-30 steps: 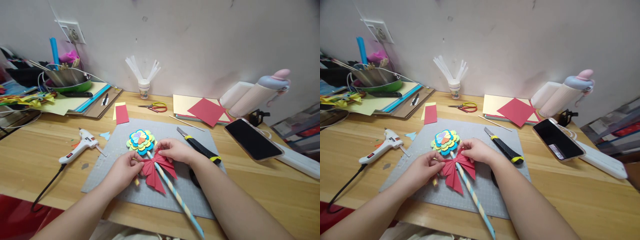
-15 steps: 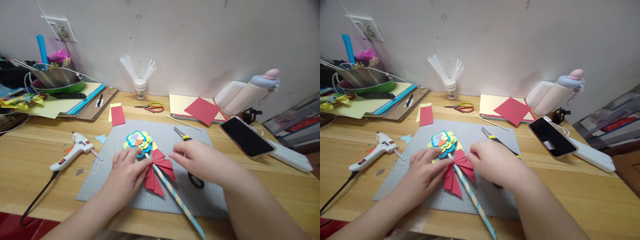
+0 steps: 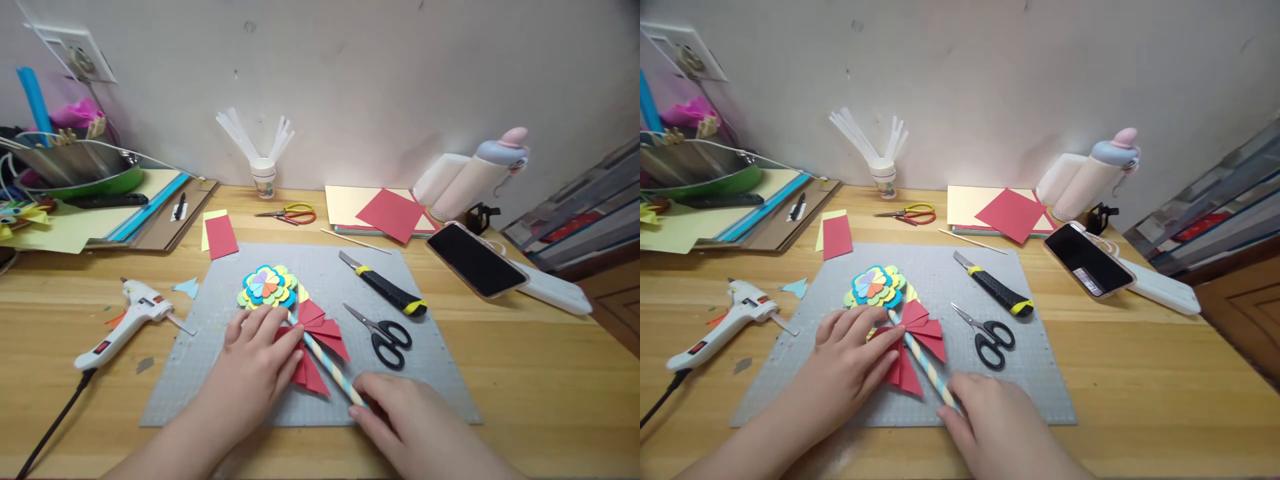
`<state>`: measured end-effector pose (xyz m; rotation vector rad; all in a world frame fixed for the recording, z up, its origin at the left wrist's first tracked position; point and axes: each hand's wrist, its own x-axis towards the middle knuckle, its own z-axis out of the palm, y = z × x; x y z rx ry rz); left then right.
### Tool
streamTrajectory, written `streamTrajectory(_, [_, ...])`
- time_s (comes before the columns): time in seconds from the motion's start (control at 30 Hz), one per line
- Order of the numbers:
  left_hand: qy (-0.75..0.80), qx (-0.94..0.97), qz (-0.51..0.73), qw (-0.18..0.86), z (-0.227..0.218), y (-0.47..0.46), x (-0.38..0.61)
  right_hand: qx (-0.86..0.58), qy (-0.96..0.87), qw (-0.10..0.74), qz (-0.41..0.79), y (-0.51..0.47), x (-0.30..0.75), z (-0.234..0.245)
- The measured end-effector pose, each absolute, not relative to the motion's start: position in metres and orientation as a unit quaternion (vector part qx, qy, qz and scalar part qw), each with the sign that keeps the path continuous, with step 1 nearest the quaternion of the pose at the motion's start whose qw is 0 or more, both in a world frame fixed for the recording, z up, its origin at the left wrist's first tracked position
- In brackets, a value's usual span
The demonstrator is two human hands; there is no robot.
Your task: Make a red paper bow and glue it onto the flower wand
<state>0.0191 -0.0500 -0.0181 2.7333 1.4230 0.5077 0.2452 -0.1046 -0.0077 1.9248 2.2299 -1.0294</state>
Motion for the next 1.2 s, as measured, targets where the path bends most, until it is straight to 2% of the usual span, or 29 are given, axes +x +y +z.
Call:
streamTrajectory(0.43, [0.465,0.874,0.126,0.060,-0.014,-0.043,0.027,0.623,0.671,-0.084,-0.393,-0.104,0.239,-0.020])
streamTrajectory(0.57, [0.456,0.877,0.147,0.047,-0.011,-0.045,0.026,0.589,0.548,-0.135,-0.578,-0.106,0.239,-0.031])
streamTrajectory(0.67, [0.456,0.851,0.261,0.001,0.001,-0.047,0.019,0.546,0.443,-0.212,-0.679,-0.106,0.237,-0.038])
streamTrajectory(0.77, [0.492,0.720,0.489,-0.012,0.021,-0.040,0.010,0.515,0.423,-0.312,-0.677,-0.097,0.229,-0.032])
streamTrajectory(0.87, [0.478,0.553,0.678,0.074,0.038,-0.020,0.007,0.472,0.423,-0.433,-0.641,-0.072,0.211,-0.019])
streamTrajectory(0.93, [0.435,0.492,0.731,0.185,0.046,-0.002,0.013,0.425,0.406,-0.515,-0.624,-0.049,0.195,-0.011])
streamTrajectory(0.97, [0.424,0.481,0.730,0.236,0.048,0.007,0.019,0.399,0.395,-0.567,-0.603,-0.036,0.186,-0.009])
streamTrajectory(1.07, [0.415,0.445,0.692,0.388,0.054,0.028,0.042,0.372,0.396,-0.620,-0.566,-0.003,0.165,-0.010])
streamTrajectory(1.2, [0.408,0.473,0.642,0.443,0.064,0.035,0.070,0.366,0.385,-0.666,-0.523,0.016,0.156,-0.025])
